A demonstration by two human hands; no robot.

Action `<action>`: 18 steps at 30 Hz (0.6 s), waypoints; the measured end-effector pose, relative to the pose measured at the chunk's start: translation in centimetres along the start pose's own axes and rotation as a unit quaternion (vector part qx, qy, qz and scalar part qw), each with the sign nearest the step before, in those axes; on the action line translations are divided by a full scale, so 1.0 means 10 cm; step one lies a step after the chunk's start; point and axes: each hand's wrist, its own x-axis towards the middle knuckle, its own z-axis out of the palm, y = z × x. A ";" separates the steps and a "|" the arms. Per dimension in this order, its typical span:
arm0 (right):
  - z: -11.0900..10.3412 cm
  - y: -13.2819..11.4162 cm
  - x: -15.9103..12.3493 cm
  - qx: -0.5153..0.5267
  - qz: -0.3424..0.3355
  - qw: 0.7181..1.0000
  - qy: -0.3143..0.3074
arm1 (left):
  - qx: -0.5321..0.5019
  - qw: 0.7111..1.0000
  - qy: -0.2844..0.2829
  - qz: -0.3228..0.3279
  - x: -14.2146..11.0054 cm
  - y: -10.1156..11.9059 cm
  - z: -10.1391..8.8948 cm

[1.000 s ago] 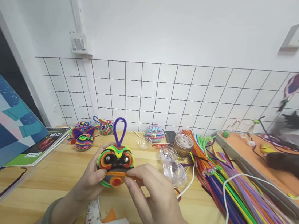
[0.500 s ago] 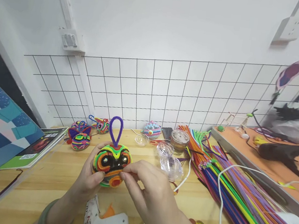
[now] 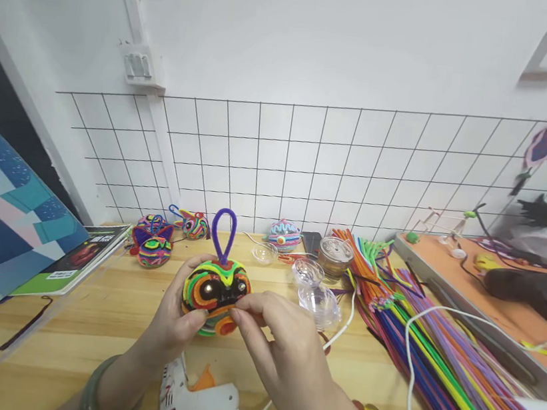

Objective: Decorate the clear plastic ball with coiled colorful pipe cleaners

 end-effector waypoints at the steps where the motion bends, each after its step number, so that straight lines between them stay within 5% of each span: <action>1: 0.00 0.00 0.00 0.002 0.001 1.000 0.001 | 0.005 1.000 -0.003 0.002 0.00 0.00 0.00; 18: -0.02 0.00 0.01 0.047 0.014 0.999 -0.001 | -0.012 1.000 -0.002 0.002 -0.01 -0.12 -0.01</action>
